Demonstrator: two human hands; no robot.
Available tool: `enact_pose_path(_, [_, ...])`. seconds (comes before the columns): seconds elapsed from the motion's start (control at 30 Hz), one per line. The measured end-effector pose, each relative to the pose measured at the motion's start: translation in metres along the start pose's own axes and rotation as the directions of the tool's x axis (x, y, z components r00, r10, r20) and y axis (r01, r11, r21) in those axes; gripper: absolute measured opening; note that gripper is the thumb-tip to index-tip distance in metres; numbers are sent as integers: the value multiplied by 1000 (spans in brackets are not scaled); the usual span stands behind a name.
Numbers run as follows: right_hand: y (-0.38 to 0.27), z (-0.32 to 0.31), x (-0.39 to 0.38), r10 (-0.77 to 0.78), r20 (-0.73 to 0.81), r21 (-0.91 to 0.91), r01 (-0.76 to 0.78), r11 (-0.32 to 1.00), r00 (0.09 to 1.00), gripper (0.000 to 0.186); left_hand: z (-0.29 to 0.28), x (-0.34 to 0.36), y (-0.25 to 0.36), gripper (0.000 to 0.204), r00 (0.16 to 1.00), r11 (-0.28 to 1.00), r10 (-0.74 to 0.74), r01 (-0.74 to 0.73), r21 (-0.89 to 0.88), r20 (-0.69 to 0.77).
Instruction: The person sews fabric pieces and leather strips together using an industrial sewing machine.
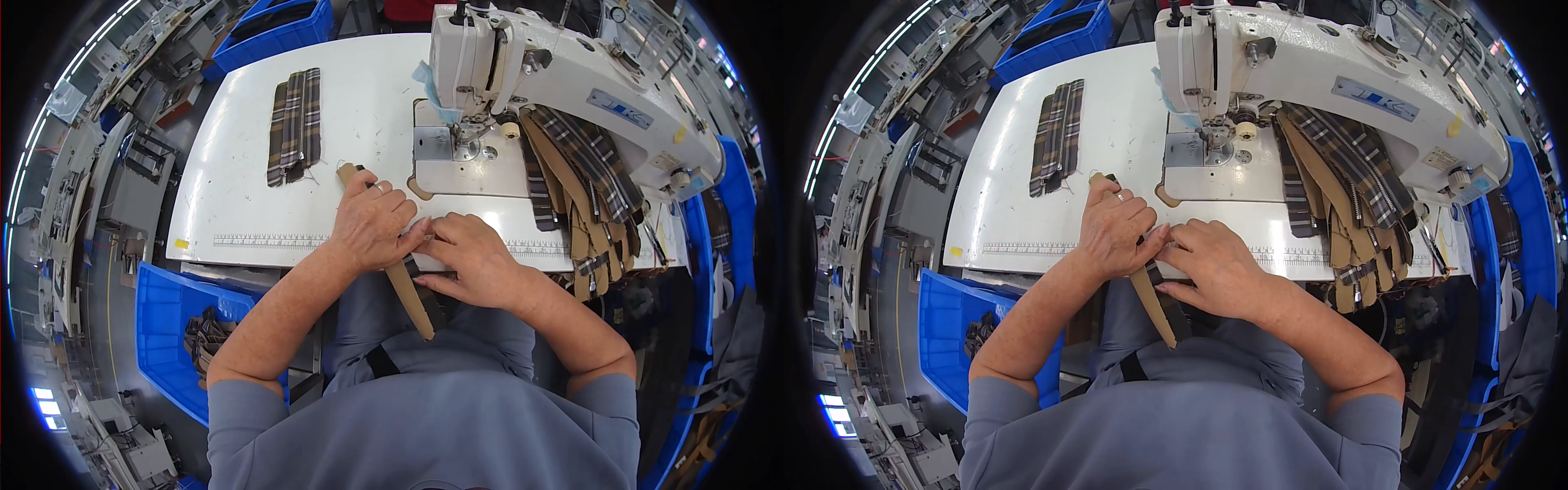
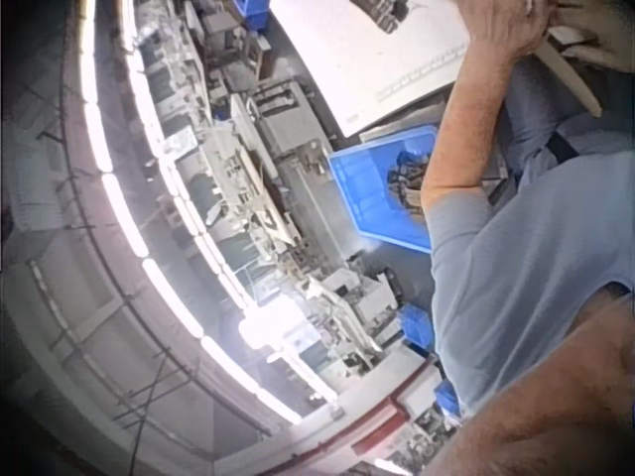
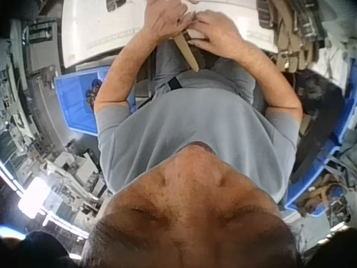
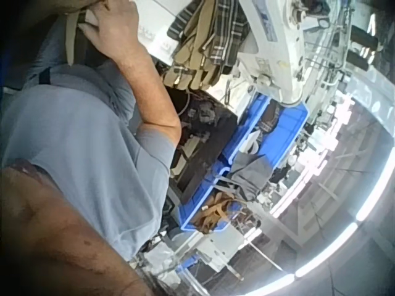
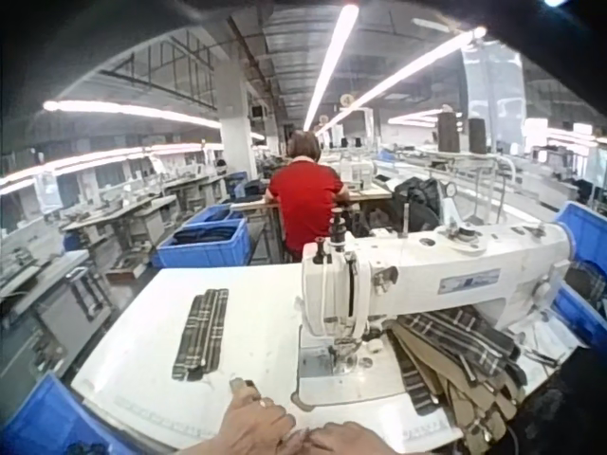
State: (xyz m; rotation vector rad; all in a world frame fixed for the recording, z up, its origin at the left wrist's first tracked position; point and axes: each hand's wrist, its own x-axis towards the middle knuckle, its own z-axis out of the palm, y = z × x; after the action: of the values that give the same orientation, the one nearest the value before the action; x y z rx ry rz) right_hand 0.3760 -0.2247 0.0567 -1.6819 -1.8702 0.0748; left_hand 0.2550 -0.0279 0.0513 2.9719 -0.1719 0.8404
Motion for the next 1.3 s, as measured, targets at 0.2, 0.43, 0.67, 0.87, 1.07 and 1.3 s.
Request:
enact_pose_path(0.2, [-11,10,1,4,-17,-112,-6,994,1000,55,1,-5,-1,31,986,998,-44,38,-42,-159])
enact_pose_path(0.43, [-13,9,11,-50,35,-239,57,969,998,49,-45,-30,3,34,963,969,-246,242,46,108])
enact_pose_path(0.67, [-16,10,11,-55,-11,-222,52,974,998,50,-71,-62,20,62,852,902,-431,412,127,298])
enact_pose_path(0.87, [6,-2,9,13,-101,-145,-28,989,995,44,-46,-49,28,73,912,945,-196,274,-179,360])
enact_pose_path(1.07, [50,-23,2,101,-93,-248,-122,961,991,41,-13,7,32,71,842,871,-127,348,-347,524])
enact_pose_path(1.3, [70,-44,12,72,-10,-387,-71,919,997,41,18,34,-9,102,903,932,-165,274,-237,397])
